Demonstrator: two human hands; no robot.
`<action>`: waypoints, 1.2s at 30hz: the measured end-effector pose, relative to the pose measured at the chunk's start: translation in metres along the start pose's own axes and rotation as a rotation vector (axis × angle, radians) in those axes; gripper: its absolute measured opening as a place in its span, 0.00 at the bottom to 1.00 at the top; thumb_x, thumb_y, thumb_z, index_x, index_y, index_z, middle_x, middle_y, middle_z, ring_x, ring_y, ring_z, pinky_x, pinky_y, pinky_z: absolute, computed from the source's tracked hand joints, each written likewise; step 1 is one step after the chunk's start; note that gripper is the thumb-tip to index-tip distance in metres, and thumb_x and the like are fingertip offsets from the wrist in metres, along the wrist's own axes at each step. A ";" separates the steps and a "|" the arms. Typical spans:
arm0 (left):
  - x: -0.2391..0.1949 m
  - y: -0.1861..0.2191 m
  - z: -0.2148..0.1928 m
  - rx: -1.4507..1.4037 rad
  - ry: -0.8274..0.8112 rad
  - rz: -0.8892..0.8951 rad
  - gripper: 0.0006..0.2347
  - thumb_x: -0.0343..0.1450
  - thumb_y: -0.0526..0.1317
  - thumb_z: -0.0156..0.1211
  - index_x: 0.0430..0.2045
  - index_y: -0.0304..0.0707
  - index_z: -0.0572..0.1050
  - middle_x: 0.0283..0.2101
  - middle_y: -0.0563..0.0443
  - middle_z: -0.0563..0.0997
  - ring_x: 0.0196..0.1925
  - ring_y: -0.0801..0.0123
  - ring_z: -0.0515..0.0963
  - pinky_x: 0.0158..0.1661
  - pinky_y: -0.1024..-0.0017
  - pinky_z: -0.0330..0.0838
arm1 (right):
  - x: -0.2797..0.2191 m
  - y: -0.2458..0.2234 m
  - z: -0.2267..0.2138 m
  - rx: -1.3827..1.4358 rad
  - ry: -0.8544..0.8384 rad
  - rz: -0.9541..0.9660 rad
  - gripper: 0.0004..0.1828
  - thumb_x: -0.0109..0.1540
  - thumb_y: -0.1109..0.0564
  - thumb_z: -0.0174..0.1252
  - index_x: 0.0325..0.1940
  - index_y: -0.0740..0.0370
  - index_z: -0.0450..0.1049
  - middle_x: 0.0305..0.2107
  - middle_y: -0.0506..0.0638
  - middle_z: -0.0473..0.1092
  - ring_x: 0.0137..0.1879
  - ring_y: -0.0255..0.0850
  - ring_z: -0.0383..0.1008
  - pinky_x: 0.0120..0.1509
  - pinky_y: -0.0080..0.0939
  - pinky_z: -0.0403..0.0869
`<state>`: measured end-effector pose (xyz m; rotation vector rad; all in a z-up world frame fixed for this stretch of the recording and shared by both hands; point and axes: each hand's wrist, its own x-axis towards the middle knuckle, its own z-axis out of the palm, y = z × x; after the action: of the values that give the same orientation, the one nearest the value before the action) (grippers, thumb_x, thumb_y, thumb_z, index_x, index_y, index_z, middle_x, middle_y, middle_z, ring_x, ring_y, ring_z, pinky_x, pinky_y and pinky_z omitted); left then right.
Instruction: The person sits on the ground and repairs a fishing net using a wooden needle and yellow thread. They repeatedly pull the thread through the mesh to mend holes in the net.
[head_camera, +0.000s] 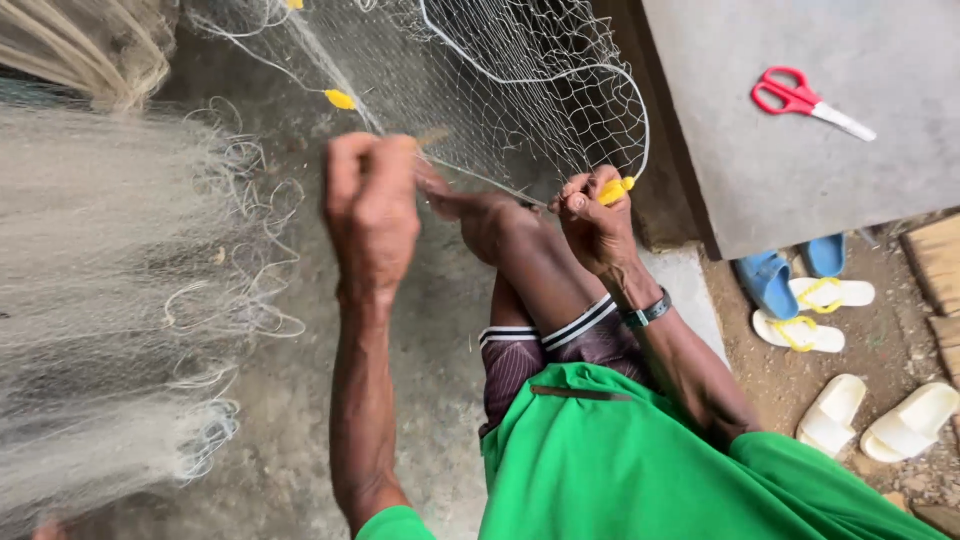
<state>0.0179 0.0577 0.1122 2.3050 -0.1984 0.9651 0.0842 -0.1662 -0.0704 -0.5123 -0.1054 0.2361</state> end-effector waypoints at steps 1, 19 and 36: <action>-0.003 0.000 0.010 -0.009 0.010 0.003 0.10 0.80 0.33 0.52 0.30 0.34 0.78 0.31 0.49 0.71 0.43 0.54 0.79 0.48 0.63 0.76 | 0.000 0.002 -0.005 -0.011 -0.006 -0.006 0.16 0.57 0.71 0.66 0.34 0.59 0.65 0.33 0.58 0.76 0.39 0.45 0.80 0.49 0.43 0.79; 0.012 -0.024 0.083 0.434 -0.115 0.586 0.04 0.67 0.27 0.60 0.24 0.35 0.74 0.29 0.49 0.65 0.30 0.61 0.70 0.35 0.65 0.64 | 0.007 0.001 -0.025 0.078 -0.110 0.094 0.15 0.58 0.70 0.62 0.38 0.57 0.64 0.33 0.57 0.74 0.36 0.41 0.74 0.53 0.47 0.78; -0.095 0.149 0.136 -0.009 0.043 0.402 0.01 0.73 0.32 0.60 0.32 0.32 0.76 0.35 0.41 0.76 0.40 0.54 0.79 0.51 0.49 0.72 | 0.020 -0.010 -0.030 -0.026 -0.133 0.062 0.20 0.55 0.59 0.68 0.41 0.62 0.63 0.38 0.67 0.74 0.45 0.49 0.79 0.50 0.46 0.79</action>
<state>-0.0240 -0.1518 0.0472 2.2781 -0.6654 1.2018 0.1107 -0.1837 -0.0908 -0.5256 -0.2231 0.3296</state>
